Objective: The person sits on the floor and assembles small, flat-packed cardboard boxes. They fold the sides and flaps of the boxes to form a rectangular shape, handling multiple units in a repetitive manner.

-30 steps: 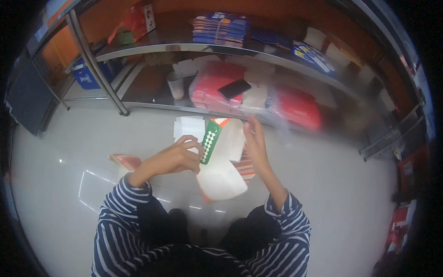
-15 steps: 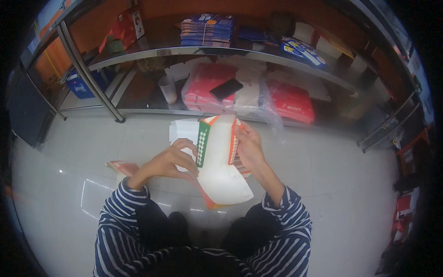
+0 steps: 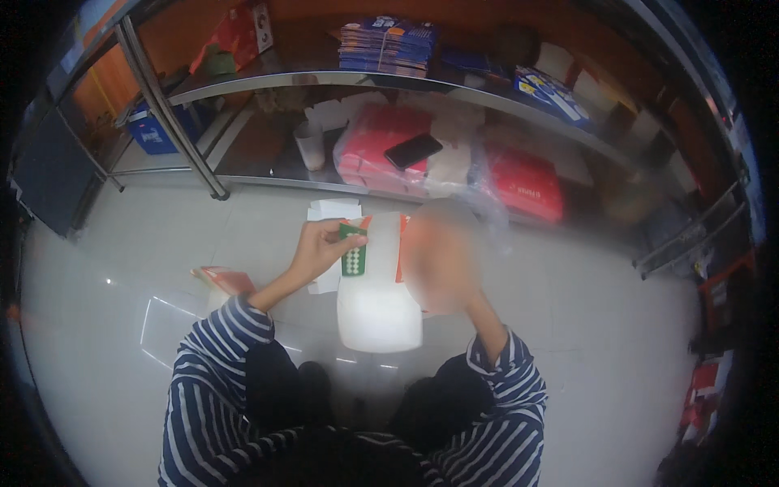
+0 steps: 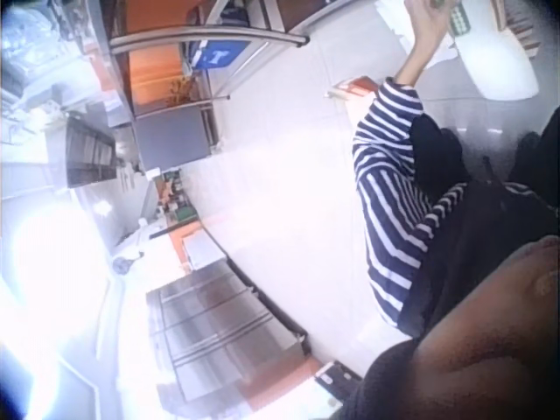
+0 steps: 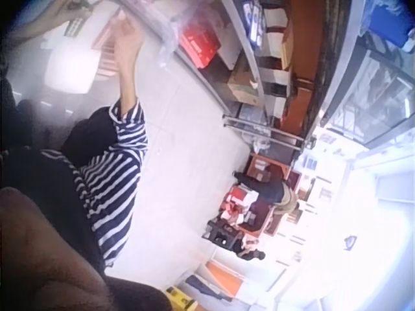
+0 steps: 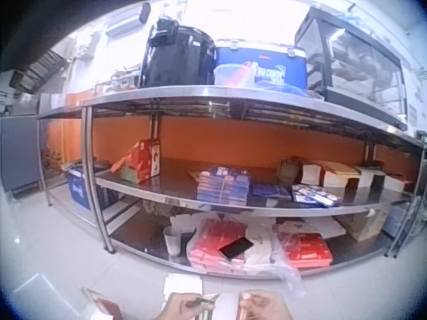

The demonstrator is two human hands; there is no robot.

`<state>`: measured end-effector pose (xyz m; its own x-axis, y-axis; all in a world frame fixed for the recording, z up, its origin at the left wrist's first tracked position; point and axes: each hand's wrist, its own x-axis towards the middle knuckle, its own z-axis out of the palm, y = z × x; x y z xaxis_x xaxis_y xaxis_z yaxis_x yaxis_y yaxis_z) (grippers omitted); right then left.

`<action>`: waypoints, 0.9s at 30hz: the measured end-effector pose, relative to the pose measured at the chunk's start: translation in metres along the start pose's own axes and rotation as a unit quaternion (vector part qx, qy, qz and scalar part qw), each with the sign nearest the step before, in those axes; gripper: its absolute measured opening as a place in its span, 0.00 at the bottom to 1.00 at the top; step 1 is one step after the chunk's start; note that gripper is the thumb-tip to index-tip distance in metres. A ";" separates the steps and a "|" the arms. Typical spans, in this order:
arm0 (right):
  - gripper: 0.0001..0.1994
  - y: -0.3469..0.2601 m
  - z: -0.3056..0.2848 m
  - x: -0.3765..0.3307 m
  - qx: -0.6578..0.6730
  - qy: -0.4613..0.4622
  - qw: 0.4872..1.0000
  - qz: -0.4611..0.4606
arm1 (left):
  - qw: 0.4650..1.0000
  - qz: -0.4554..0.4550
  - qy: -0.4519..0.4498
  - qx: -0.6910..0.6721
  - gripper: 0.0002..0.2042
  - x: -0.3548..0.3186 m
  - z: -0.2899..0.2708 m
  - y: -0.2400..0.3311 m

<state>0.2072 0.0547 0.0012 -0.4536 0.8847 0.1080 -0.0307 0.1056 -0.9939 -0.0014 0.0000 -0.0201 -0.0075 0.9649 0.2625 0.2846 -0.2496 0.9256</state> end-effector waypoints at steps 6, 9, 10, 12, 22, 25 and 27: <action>0.05 -0.039 -0.072 -0.022 -0.382 0.044 0.909 -0.163 | 0.971 0.060 -0.223 0.067 0.51 0.035 0.011 -0.023; 0.03 -0.025 -0.116 -0.062 -0.467 0.174 0.853 -0.155 | 0.922 0.068 -0.227 0.307 0.54 0.023 0.056 -0.056; 0.03 -0.018 -0.129 -0.076 -0.468 0.209 0.848 -0.133 | 0.906 0.081 -0.245 0.335 0.55 0.016 0.073 -0.059; 0.04 -0.011 -0.142 -0.099 -0.464 0.250 0.846 -0.084 | 0.871 0.097 -0.280 0.392 0.58 -0.002 0.105 -0.065; 0.15 0.066 -0.130 -0.144 -0.345 0.151 0.926 -0.029 | 0.906 0.231 -0.050 0.352 0.38 0.026 0.133 -0.110; 0.15 0.099 -0.117 -0.129 -0.264 0.075 0.958 -0.079 | 0.909 0.259 -0.038 0.323 0.28 0.039 0.132 -0.119; 0.15 0.110 -0.111 -0.118 -0.239 0.037 0.965 -0.100 | 0.902 0.295 -0.039 0.313 0.22 0.044 0.132 -0.122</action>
<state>0.3558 0.0124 -0.1186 -0.4158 0.8529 0.3158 0.3105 0.4595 -0.8321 0.0903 0.0837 -0.1577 0.3825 0.6876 0.6171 0.7031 -0.6500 0.2884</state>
